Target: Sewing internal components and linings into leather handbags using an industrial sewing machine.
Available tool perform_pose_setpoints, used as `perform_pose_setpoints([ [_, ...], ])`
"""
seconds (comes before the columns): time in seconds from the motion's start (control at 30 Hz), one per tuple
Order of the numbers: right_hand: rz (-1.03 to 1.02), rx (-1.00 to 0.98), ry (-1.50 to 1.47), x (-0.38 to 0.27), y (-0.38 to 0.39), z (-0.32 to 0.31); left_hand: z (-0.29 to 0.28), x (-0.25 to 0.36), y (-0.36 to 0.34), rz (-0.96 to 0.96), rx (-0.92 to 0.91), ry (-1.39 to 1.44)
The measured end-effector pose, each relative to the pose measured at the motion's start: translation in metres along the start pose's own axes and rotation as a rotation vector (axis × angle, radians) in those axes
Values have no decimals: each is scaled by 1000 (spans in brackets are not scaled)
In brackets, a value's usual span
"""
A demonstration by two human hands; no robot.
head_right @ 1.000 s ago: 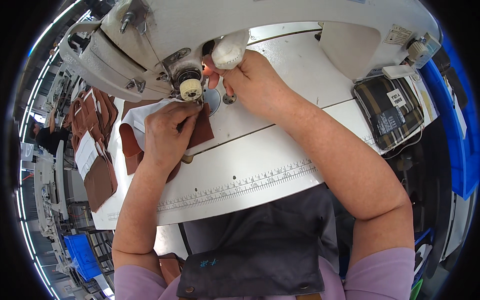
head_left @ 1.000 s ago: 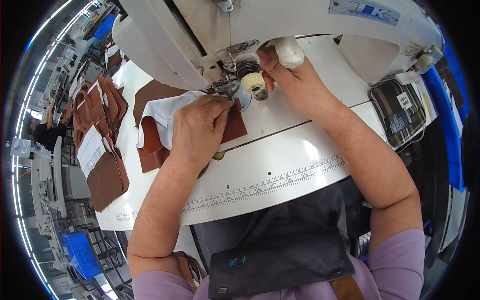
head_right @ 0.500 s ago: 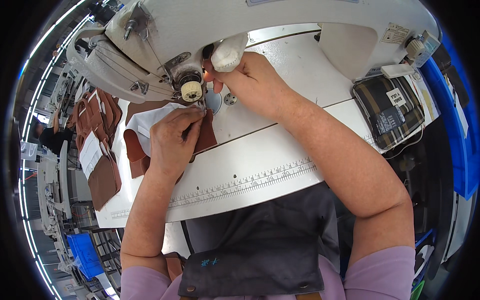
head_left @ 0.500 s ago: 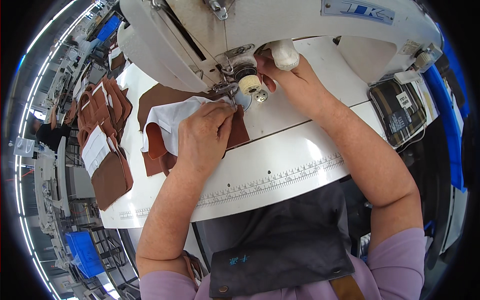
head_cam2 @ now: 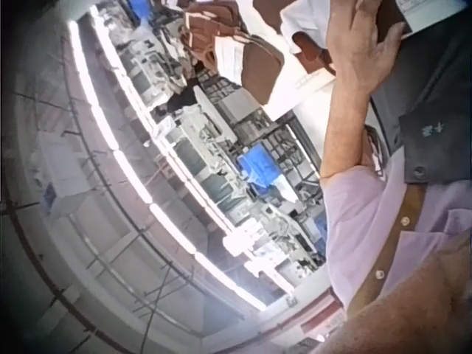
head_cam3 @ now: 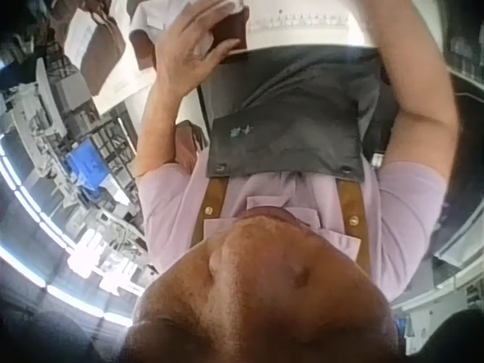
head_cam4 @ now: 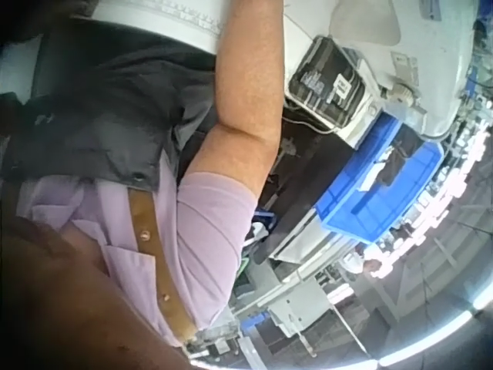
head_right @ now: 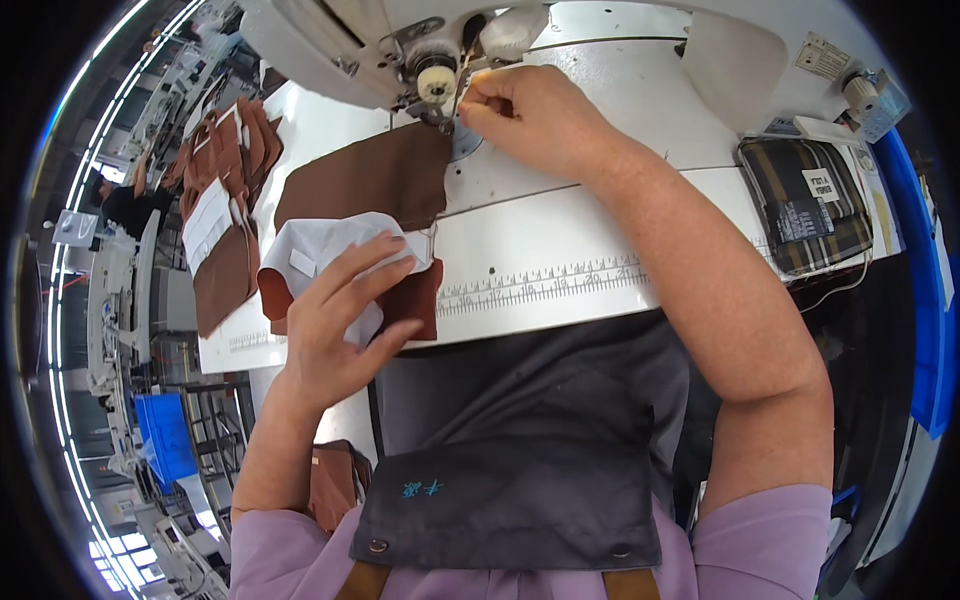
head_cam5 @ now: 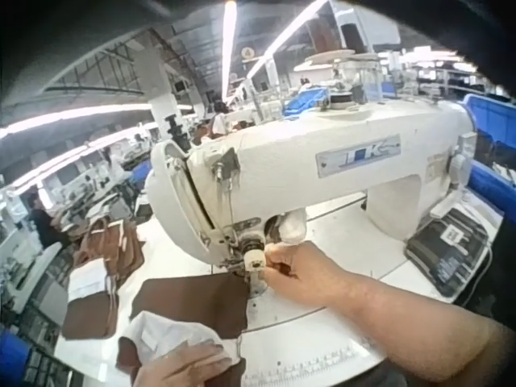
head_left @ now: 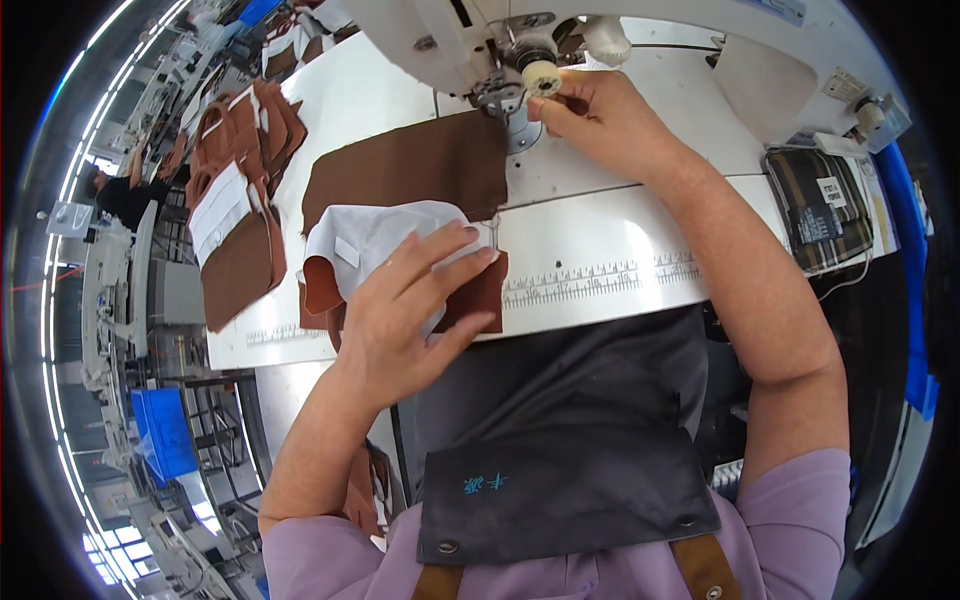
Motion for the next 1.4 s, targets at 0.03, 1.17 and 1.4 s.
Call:
perform_pose_setpoints([
  [0.03,-5,1,55,0,0,0,-6,7,10,55,29,-34],
  [1.17,-411,-50,-454,-137,122,49,-160,35,139,-492,691,988],
  [1.4,-313,-398,-754,-162,129,37,-154,42,149,-539,626,1307],
])
Point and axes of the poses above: each hand's wrist, its own y-axis away from the middle knuckle, its own z-axis out of the palm, x = y × z, the point moved 3 cm from there along -y, towards the middle knuckle, and after that the axes turned 3 degrees about -y, right-handed, at the moved point
